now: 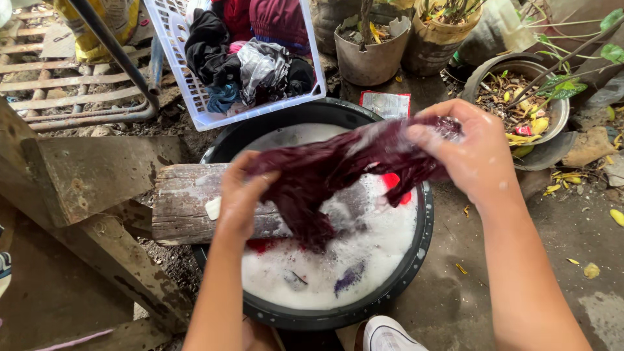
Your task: The person washes clothes in a basin of soapy water by scrubbing garments against a wooden washboard with a brush and by hand, then wringing them out.
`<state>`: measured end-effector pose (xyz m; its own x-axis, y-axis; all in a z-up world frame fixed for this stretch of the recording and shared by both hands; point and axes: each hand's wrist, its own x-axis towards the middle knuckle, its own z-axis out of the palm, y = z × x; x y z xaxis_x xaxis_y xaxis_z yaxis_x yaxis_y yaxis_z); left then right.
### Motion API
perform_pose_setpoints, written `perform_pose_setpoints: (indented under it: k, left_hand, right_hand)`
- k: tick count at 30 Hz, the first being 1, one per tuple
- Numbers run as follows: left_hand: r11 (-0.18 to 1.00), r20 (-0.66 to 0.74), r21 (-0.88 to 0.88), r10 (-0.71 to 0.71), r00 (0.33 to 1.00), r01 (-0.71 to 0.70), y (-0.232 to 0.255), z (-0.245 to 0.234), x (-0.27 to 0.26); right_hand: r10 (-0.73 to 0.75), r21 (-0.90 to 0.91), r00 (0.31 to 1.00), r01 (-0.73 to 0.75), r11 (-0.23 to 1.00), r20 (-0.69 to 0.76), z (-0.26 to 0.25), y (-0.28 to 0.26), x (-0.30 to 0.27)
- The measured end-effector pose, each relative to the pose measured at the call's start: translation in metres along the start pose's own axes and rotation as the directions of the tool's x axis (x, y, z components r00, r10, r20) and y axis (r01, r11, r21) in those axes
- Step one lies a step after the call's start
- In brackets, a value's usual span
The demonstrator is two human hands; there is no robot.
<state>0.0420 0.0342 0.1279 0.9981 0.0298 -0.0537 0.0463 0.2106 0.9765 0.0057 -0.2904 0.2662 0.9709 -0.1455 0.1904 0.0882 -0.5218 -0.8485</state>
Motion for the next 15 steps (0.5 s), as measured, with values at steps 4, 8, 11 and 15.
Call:
perform_pose_setpoints:
  k: [4, 8, 11, 15]
  left_hand:
    - [0.997, -0.073, -0.026, 0.071, 0.995, -0.074, 0.010, -0.022, 0.005]
    - [0.993, -0.160, -0.119, 0.006, 0.987, -0.025, 0.002, -0.039, 0.007]
    - [0.983, -0.193, -0.186, -0.051, 0.980, 0.015, -0.006, -0.046, 0.011]
    - [0.942, -0.280, -0.280, -0.264, 0.923, 0.184, -0.013, -0.046, 0.010]
  right_hand:
    - [0.025, 0.080, 1.000, -0.024, 0.997, -0.016, 0.004, 0.048, 0.017]
    - [0.039, 0.120, 0.995, -0.028, 0.992, -0.093, 0.007, 0.083, 0.022]
    - [0.147, 0.394, 0.984, -0.097, 0.914, -0.097, 0.010, 0.099, 0.021]
    - [0.049, 0.310, 0.986, 0.003, 0.951, -0.161, 0.021, 0.116, 0.022]
